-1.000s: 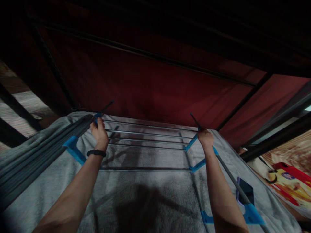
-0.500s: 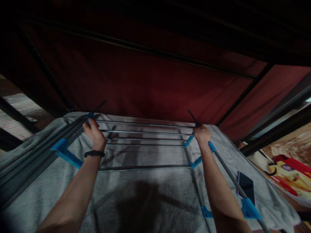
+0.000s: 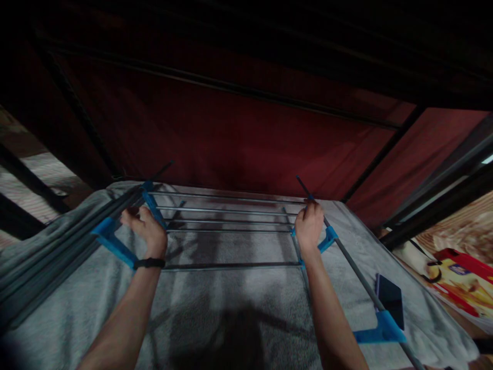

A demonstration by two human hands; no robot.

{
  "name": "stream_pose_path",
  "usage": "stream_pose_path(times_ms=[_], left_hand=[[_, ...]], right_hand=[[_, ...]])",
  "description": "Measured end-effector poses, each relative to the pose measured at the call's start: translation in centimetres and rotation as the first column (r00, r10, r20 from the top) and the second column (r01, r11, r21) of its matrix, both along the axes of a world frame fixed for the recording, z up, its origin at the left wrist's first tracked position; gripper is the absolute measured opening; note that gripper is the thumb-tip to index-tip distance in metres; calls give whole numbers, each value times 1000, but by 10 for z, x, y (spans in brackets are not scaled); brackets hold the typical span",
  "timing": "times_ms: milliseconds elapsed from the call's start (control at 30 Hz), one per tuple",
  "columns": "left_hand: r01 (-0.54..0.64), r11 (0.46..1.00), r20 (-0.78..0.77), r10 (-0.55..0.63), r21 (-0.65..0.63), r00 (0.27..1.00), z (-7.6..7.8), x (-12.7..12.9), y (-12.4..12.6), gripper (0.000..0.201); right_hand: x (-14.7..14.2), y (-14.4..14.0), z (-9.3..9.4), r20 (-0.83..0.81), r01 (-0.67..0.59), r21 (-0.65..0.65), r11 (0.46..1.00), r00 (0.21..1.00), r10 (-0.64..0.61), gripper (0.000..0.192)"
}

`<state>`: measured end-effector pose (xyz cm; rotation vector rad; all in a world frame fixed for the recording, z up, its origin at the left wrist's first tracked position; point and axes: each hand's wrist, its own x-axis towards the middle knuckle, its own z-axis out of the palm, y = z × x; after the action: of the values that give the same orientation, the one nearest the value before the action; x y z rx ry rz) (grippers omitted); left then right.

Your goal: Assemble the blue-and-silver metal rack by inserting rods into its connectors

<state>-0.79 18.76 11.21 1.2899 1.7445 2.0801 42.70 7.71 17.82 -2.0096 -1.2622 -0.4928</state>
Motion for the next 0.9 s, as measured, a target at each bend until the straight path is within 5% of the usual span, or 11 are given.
stream_pose_path(times_ms=[67,133,233,500,733,900], left_hand=[[-59,998,-112,59,6,992,-22,13,-21,41],[133,987,-295,-155,-92,943,-45,29,-37,31],[358,879,-528,-476,-316,703,-71,49,-45,32],[286,747,-696,-664,-600,274,-91,53,2,41],[375,663,-593,-748,-648,297,-112,42,34,33],[407,636,-541,-772,-656,334,-114,40,37,32]], right_hand=[[-5,-11,-39,-122,-66,-29,997,991,62,43],[-5,-17,-78,-299,-64,-165,984,954,12,45],[6,-17,-119,-419,-18,-280,960,902,-105,48],[37,11,-148,-499,-27,-336,942,853,-153,40],[43,17,-154,-533,-46,-315,948,835,-136,32],[43,17,-154,-551,-47,-311,949,823,-140,30]])
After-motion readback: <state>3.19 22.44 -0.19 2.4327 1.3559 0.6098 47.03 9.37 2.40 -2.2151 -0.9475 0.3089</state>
